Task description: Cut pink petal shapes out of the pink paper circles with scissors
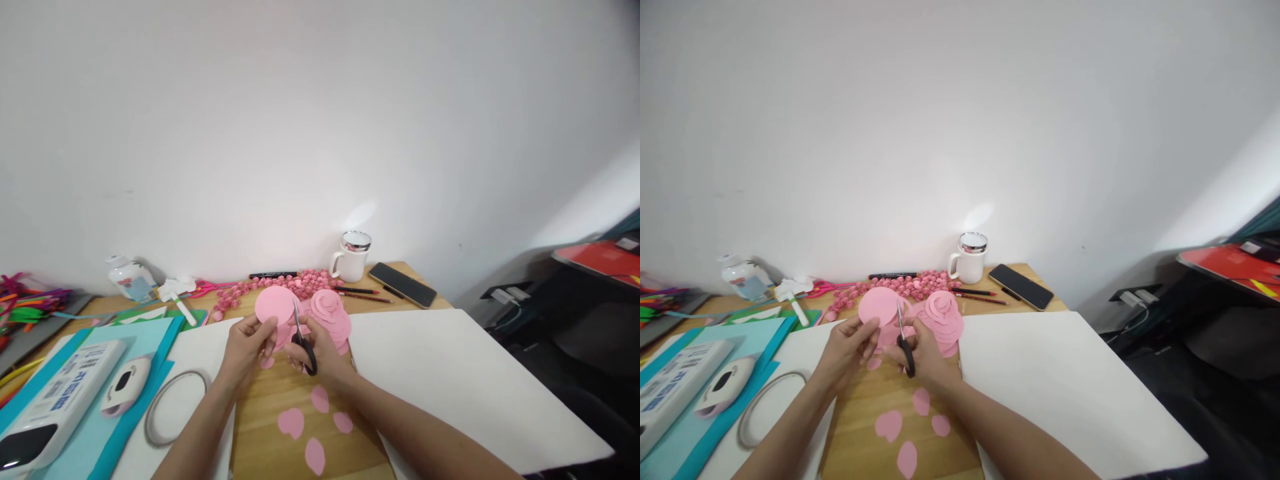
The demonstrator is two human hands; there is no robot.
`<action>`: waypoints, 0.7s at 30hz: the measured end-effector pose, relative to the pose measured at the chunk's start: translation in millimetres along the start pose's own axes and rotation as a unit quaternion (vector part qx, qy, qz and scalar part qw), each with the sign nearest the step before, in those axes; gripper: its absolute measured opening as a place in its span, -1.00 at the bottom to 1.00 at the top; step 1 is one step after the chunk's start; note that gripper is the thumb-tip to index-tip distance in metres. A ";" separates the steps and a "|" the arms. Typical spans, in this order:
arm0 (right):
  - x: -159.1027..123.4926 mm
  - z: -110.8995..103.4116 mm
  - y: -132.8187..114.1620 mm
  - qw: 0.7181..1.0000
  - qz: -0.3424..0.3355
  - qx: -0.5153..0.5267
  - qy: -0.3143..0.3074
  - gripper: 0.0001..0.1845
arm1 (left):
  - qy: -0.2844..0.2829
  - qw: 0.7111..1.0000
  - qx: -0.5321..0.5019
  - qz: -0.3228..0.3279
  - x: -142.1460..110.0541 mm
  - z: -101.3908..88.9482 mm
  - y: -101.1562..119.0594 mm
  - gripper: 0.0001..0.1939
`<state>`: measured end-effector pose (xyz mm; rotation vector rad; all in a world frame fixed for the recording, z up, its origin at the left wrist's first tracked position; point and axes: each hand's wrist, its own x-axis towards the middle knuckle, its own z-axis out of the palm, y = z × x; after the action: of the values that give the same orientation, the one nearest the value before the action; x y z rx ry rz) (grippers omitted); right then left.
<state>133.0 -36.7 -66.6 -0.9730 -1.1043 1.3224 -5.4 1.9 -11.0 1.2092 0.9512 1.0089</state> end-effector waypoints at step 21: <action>-0.4 1.4 -9.9 1.000 0.007 0.026 -0.011 -0.62 | 0.010 0.999 0.052 -0.003 1.8 -3.9 2.2 -0.57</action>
<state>134.0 -37.5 -56.6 -0.9310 -1.0765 1.3685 -8.8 4.8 -9.4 1.2842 1.0317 0.9785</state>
